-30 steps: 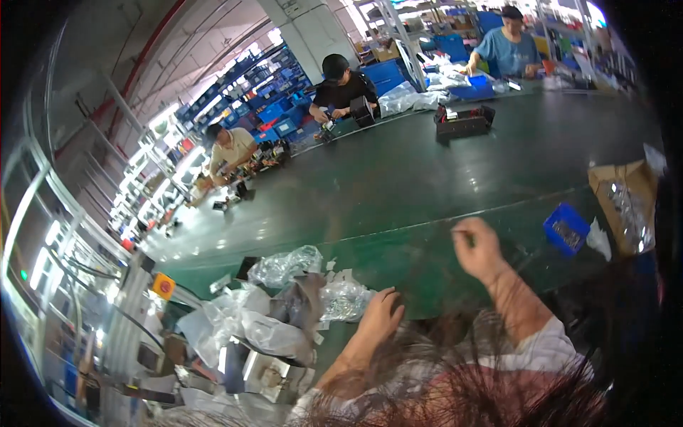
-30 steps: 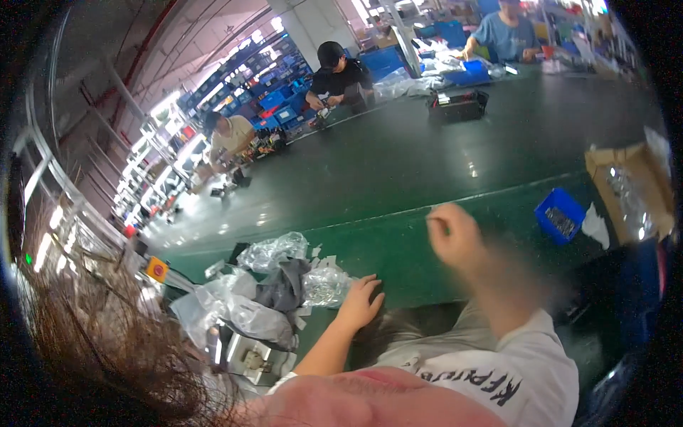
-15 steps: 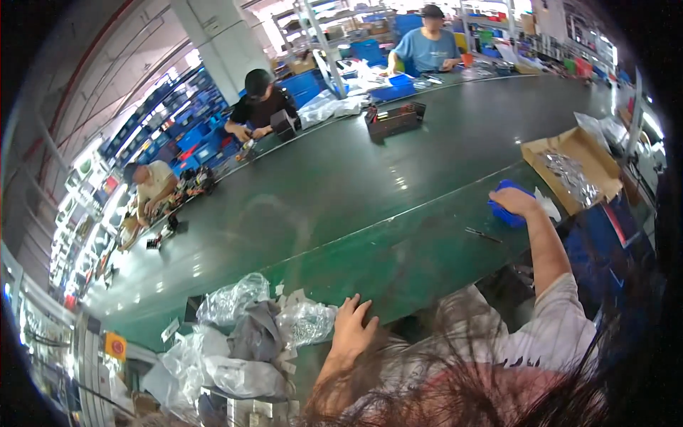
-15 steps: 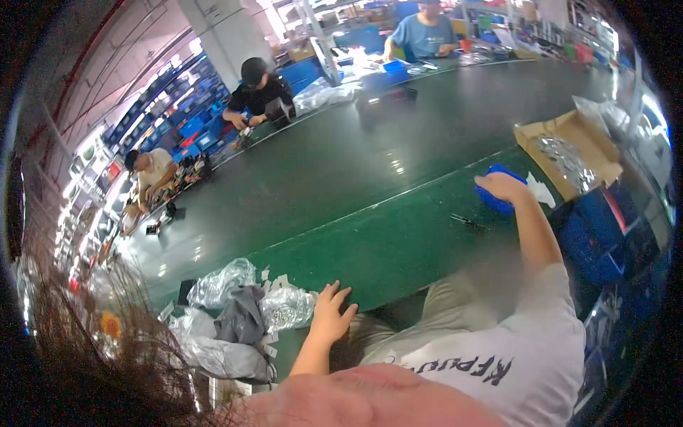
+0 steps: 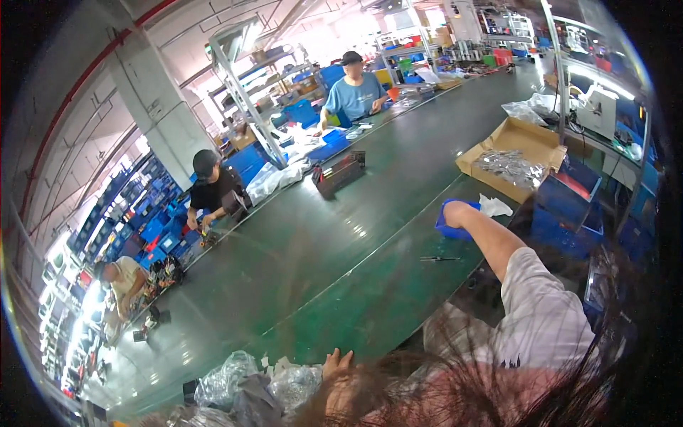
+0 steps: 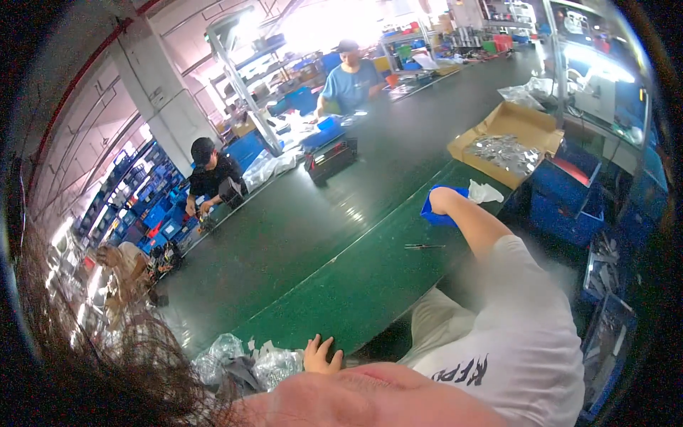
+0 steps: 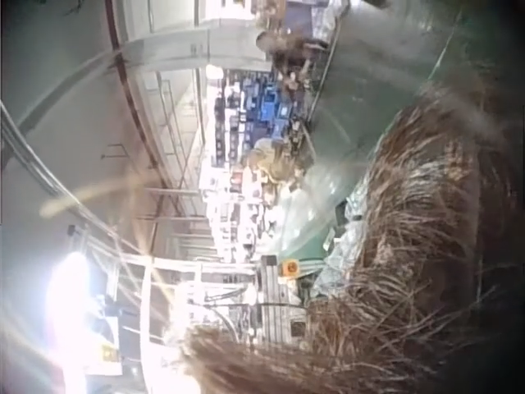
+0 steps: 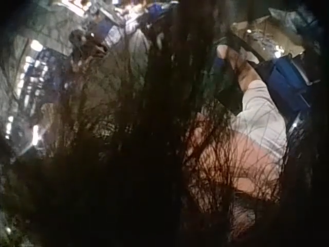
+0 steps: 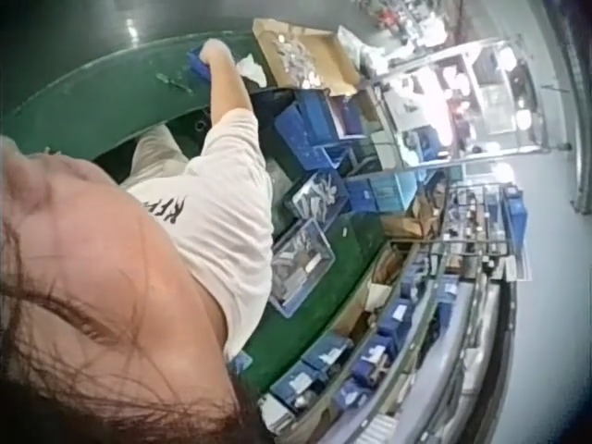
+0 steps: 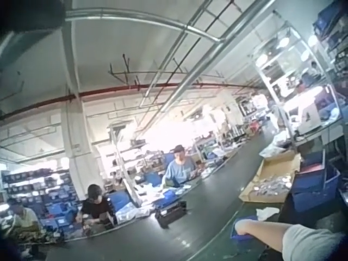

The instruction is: Manually assembling internal components, circuit boards, and wiring into an electronic device housing.

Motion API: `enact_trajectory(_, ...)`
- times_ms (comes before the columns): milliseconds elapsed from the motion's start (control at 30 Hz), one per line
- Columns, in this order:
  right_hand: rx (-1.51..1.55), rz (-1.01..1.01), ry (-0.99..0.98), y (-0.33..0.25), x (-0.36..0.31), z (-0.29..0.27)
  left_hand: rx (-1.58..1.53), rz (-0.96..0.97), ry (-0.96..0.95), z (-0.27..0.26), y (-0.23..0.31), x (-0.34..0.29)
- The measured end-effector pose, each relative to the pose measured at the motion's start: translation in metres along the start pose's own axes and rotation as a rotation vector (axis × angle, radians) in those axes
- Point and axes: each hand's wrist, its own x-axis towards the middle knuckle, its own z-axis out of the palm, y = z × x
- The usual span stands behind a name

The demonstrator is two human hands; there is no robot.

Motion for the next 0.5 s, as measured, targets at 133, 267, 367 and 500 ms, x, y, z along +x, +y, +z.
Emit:
enact_trajectory(133, 0.117, 0.085, 0.129, -0.028, -0.020, -0.016, -0.224, -0.244, -0.045, -0.006, 0.006, -0.002)
enact_trajectory(267, 0.150, 0.124, 0.154, -0.011, -0.026, -0.013, 0.005, -0.040, 0.135, -0.017, 0.036, -0.003)
enact_trajectory(367, 0.177, 0.078, 0.085, -0.018, -0.024, -0.019, 0.014, -0.052, 0.146, -0.018, 0.033, -0.009)
enact_trajectory(500, 0.121, 0.104, 0.069, -0.016, -0.017, -0.016, 0.034, -0.086, 0.089, -0.013, 0.028, -0.005)
